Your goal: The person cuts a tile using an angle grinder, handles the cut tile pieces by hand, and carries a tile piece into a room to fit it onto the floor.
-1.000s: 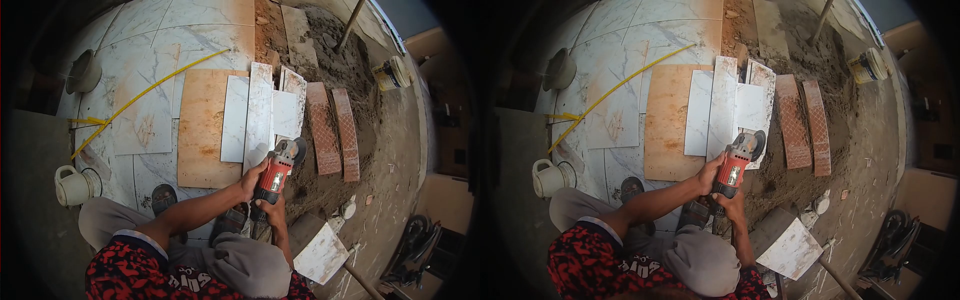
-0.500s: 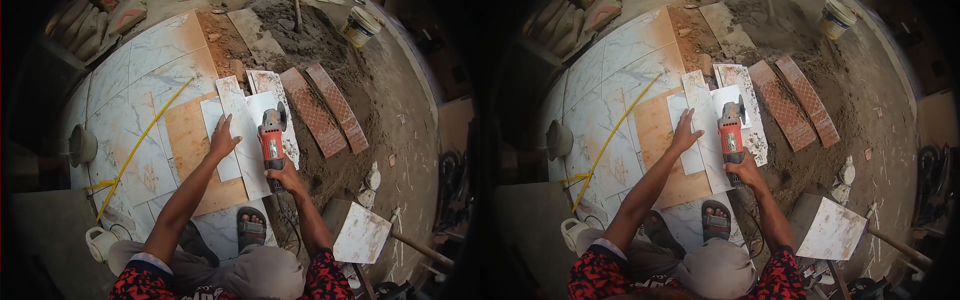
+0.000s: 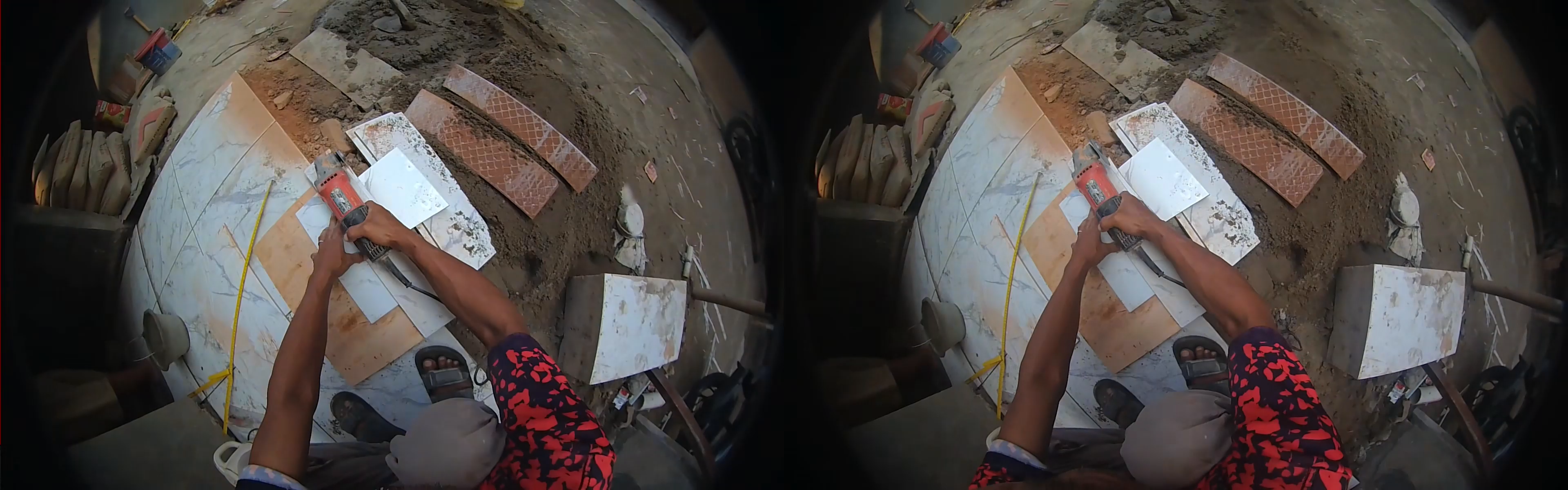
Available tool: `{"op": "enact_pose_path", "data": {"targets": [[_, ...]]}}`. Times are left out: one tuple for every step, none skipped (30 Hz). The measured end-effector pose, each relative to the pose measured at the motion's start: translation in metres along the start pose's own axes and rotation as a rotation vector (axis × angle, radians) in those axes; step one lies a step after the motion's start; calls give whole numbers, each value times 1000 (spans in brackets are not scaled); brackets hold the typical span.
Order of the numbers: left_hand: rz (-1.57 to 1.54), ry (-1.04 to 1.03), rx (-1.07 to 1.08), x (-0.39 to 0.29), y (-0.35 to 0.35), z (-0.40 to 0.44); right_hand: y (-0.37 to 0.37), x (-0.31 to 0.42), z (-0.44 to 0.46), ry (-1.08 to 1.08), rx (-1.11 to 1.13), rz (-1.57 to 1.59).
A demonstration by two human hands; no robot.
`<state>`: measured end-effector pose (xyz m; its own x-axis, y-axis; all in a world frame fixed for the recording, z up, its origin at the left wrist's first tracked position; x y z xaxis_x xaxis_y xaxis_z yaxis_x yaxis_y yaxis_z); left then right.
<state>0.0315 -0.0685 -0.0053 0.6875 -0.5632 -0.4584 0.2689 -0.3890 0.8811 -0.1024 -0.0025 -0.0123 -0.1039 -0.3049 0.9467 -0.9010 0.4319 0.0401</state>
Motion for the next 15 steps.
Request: {"op": "enact_pose_path", "data": {"targets": [[17, 37, -1, 4, -1, -1, -5, -3, 6, -4, 2, 6], [22, 41, 3, 9, -4, -1, -6, -6, 11, -7, -85, -14], [-1, 13, 5, 14, -8, 1, -6, -9, 17, -9, -171, -35], [-26, -14, 6, 12, -6, 1, -5, -5, 19, -9, -166, -32], [-22, -9, 6, 12, -5, 0, -4, -2, 20, -9, -95, -21], [-17, 55, 17, 13, -6, -1, -4, 1, 20, -8, -25, -10], [-13, 118, 29, 14, -6, -2, -3, 1, 21, -10, -20, -8], [-12, 122, 29, 17, -8, -3, -1, 0, 21, -33, -34, -26], [-16, 93, 0, 19, -10, -4, -1, -1, 22, -55, -48, -45], [-20, 62, -30, 19, -10, -3, -1, -2, 24, -55, -48, -45], [-22, 62, -27, 20, -12, -3, -2, -3, 24, -66, -50, -44], [-32, 68, -18, 22, -13, -2, -2, -5, 24, -77, -51, -41], [-40, 74, -8, 19, -10, -2, -2, -6, 24, -79, -53, -40], [-40, 73, -8, 16, -7, -2, -3, -5, 24, -55, -42, -51], [-49, 108, 9, 13, -5, -3, -3, -4, 24, -32, -30, -63]]}}
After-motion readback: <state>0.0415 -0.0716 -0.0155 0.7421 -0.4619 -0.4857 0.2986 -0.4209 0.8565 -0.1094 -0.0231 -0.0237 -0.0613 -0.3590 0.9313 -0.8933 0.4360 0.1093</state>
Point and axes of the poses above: each hand's wrist, its own z-axis towards the middle knuckle, its own y-axis out of the back of the hand, x = y × z, the point moved 4 cm from there along z, towards the middle knuckle, and after that the axes turned 15 degrees about -x, right-handed, at the moved point
